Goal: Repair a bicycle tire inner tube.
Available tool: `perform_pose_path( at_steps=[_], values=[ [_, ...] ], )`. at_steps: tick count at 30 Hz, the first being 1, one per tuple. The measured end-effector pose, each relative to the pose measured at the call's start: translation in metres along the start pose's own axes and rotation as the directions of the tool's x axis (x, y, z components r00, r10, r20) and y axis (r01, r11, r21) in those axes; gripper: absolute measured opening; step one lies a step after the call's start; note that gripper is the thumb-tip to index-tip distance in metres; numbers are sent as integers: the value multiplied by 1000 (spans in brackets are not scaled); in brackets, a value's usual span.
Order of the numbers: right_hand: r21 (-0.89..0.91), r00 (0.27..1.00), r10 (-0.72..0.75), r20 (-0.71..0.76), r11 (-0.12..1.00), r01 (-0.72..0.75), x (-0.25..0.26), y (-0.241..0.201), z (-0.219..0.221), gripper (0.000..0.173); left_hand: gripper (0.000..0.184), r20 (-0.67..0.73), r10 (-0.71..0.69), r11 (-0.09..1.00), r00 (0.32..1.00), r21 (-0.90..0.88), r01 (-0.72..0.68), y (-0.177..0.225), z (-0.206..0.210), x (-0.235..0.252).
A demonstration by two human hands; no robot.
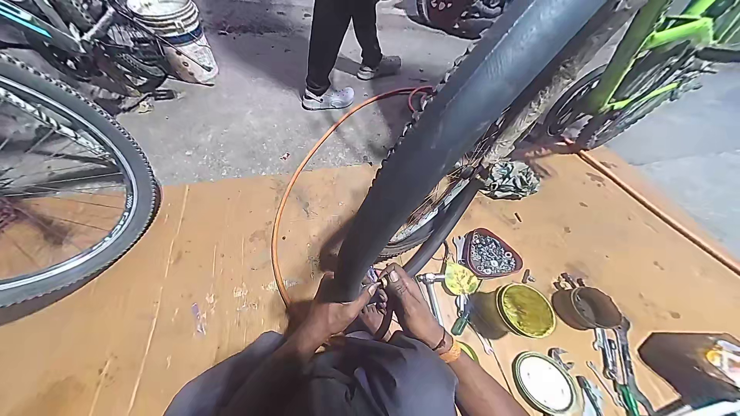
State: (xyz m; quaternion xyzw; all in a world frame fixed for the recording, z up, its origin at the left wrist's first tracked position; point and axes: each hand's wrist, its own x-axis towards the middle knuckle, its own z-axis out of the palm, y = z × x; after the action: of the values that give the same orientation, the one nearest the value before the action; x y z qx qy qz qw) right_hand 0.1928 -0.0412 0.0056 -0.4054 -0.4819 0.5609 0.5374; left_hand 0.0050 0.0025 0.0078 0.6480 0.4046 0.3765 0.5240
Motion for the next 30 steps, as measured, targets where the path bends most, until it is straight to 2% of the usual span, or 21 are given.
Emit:
perform_pose_path(
  at_steps=[4,10,14,22,26,30],
  values=[
    [-243,998,22,-58,969,-35,-3,-11,3,46,31,-31,-53,993,998,108,56,5,-2,-4],
    [-471,995,39,-90,879,-77,-4,-2,2,40,33,-68,-53,986,996,152,63,1,4,-7],
    [-505,997,17,-69,862,-50,-1,4,2,39,32,-51,-33,977,998,207,43,-7,5,-8],
    [-470,997,43,-70,880,-70,-4,6,3,39,32,-89,-74,983,993,160,88,-5,12,-13],
    [-505,996,78,-52,858,-93,-4,1,1,39,32,-31,-185,970,982,157,188,21,12,-10],
    [-523,996,87,-16,848,-82,-1,4,-2,39,28,7,-40,987,999,157,38,-14,3,-9]
  ],
)
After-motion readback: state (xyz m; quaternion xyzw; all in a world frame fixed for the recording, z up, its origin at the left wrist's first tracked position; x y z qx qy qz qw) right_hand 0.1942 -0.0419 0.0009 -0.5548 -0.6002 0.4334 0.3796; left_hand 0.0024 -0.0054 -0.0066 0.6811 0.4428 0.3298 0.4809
